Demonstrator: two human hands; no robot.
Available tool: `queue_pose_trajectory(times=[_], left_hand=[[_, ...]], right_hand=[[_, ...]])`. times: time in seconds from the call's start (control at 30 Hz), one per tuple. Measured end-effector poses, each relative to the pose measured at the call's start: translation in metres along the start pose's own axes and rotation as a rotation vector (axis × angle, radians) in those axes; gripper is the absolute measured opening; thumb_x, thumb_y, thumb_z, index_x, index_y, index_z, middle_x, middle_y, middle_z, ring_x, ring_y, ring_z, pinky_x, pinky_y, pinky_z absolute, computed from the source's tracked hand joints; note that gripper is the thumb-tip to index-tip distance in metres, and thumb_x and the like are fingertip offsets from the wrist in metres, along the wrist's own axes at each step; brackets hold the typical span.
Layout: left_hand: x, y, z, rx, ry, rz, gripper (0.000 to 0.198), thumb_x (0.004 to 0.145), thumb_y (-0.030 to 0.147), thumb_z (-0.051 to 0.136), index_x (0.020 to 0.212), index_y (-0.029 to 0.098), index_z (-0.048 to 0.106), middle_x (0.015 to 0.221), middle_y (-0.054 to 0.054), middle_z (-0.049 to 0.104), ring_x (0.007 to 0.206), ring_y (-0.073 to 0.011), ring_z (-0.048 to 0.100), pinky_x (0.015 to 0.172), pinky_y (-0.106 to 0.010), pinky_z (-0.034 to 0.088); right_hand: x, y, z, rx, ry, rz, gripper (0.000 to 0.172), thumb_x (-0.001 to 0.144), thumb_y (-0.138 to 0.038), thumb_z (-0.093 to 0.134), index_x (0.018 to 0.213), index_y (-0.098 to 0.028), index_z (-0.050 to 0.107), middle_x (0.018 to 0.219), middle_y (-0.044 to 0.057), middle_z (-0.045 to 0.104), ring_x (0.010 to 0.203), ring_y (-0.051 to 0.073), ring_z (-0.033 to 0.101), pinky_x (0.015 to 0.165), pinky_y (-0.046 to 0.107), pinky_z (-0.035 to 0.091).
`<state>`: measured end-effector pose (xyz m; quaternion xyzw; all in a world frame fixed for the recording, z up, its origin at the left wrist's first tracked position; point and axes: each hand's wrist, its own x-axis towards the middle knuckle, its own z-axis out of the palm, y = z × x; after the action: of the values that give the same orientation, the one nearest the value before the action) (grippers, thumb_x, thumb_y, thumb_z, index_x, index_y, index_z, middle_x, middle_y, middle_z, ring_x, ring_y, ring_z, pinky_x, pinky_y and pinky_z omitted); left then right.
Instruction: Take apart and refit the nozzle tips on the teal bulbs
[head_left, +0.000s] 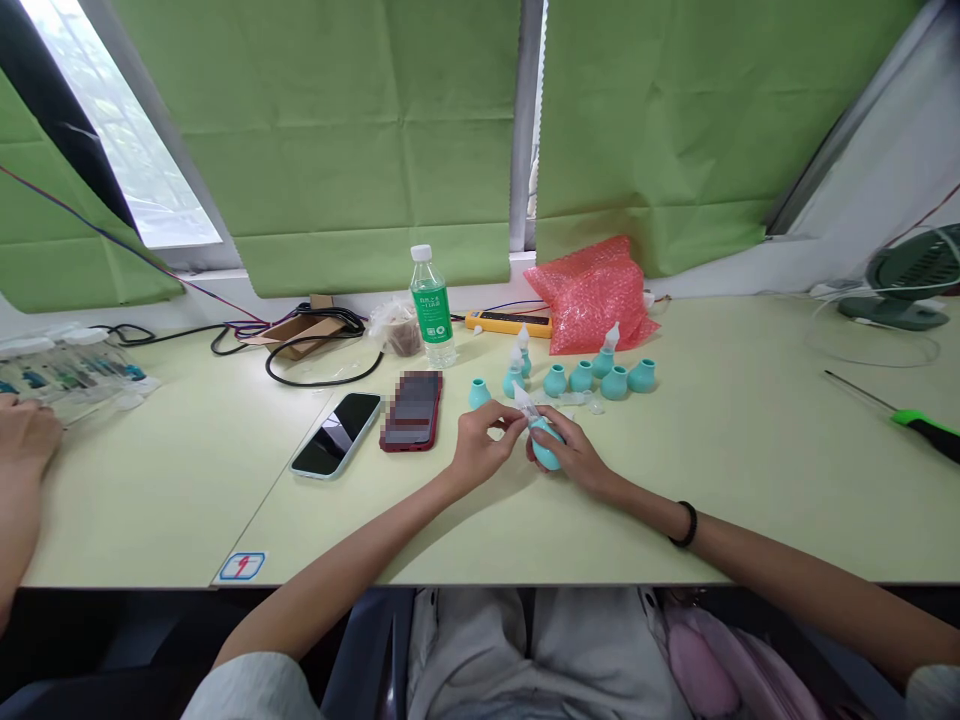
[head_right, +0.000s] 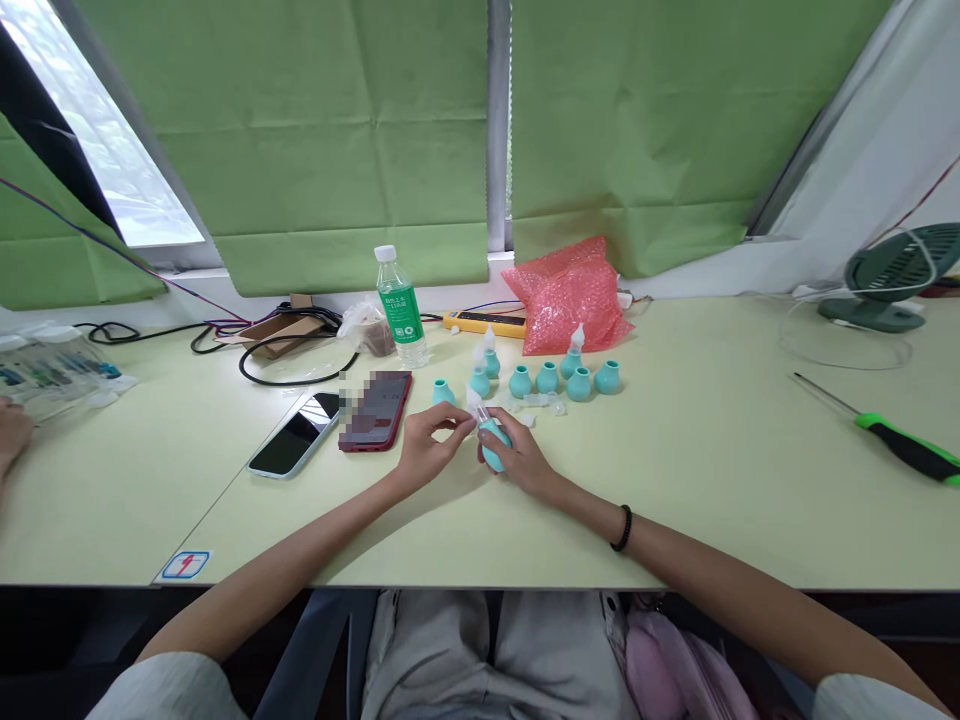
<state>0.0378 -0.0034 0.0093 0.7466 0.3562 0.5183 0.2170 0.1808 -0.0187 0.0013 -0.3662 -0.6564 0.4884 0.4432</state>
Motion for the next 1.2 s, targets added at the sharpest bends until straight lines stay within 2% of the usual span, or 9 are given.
queue_pose_trajectory(times=[0.13,0.3,0.43,0.57,0.73,0.87,1.0,1.1,1.2], left_hand=[[0.001,0.004,0.001,-0.201,0.034,-0.21,0.021,0.063,0.033,0.056,0.07,0.013,0.058,0.068,-0.004,0.058,0.063,-0.0112,0.053,0.058,-0.025,0.047],[0.006,0.002,-0.001,-0.353,0.0,-0.355,0.025,0.054,0.034,0.063,0.063,0.011,0.062,0.061,-0.005,0.06,0.05,-0.0109,0.052,0.049,-0.024,0.044],[0.008,0.005,-0.003,-0.403,-0.108,-0.371,0.022,0.057,0.033,0.062,0.062,0.012,0.064,0.057,-0.004,0.06,0.046,-0.0101,0.05,0.048,-0.024,0.042],[0.007,0.006,-0.004,-0.473,-0.204,-0.38,0.025,0.063,0.035,0.055,0.062,0.011,0.062,0.061,-0.006,0.06,0.049,-0.0106,0.051,0.052,-0.025,0.044],[0.009,-0.001,-0.008,-0.536,-0.133,-0.463,0.031,0.07,0.037,0.044,0.059,0.01,0.054,0.055,-0.005,0.055,0.05,-0.0111,0.05,0.043,-0.023,0.04],[0.01,-0.002,-0.01,-0.488,-0.189,-0.445,0.036,0.071,0.042,0.041,0.055,0.011,0.05,0.047,-0.002,0.048,0.043,-0.008,0.043,0.039,-0.02,0.032],[0.007,-0.002,-0.006,-0.472,-0.244,-0.432,0.042,0.073,0.046,0.038,0.05,0.012,0.045,0.043,0.001,0.042,0.039,-0.0053,0.037,0.038,-0.019,0.028],[0.008,-0.007,-0.004,-0.511,-0.273,-0.515,0.042,0.072,0.048,0.038,0.05,0.012,0.043,0.041,0.002,0.038,0.036,-0.0046,0.034,0.036,-0.019,0.023],[0.01,-0.013,-0.002,-0.666,-0.302,-0.625,0.041,0.072,0.048,0.038,0.052,0.013,0.044,0.043,0.001,0.039,0.036,-0.0059,0.035,0.034,-0.019,0.022]], right_hand=[[0.0,-0.001,-0.002,-0.103,0.045,-0.063,0.028,0.075,-0.037,0.042,0.095,-0.018,0.042,0.06,-0.001,0.05,0.047,0.009,0.043,0.046,0.021,0.037],[0.001,0.0,-0.007,-0.127,0.032,-0.095,0.027,0.074,-0.037,0.043,0.093,-0.018,0.044,0.059,-0.001,0.049,0.048,0.009,0.044,0.045,0.021,0.036],[0.003,0.003,-0.011,-0.153,0.047,-0.138,0.026,0.074,-0.036,0.045,0.092,-0.018,0.045,0.057,-0.001,0.048,0.049,0.01,0.045,0.046,0.022,0.037],[0.004,0.006,-0.014,-0.236,0.065,-0.2,0.025,0.074,-0.035,0.044,0.093,-0.018,0.047,0.056,-0.001,0.05,0.05,0.011,0.047,0.048,0.023,0.039],[0.007,0.005,-0.022,-0.56,0.106,-0.394,0.028,0.068,-0.03,0.05,0.093,-0.019,0.052,0.076,0.003,0.059,0.063,0.015,0.054,0.061,0.027,0.043],[0.009,0.004,-0.027,-0.652,0.151,-0.522,0.027,0.064,-0.027,0.053,0.091,-0.019,0.056,0.085,0.004,0.062,0.071,0.017,0.057,0.065,0.027,0.043],[0.01,0.007,-0.029,-0.683,0.046,-0.516,0.028,0.064,-0.023,0.051,0.091,-0.019,0.057,0.084,0.004,0.063,0.066,0.015,0.058,0.061,0.026,0.044],[0.009,0.01,-0.03,-0.699,0.043,-0.509,0.028,0.064,-0.023,0.051,0.091,-0.019,0.057,0.081,0.004,0.063,0.061,0.014,0.057,0.057,0.025,0.043],[0.01,0.012,-0.031,-0.682,0.065,-0.529,0.028,0.063,-0.022,0.052,0.091,-0.019,0.057,0.08,0.004,0.063,0.059,0.013,0.056,0.055,0.024,0.042]])
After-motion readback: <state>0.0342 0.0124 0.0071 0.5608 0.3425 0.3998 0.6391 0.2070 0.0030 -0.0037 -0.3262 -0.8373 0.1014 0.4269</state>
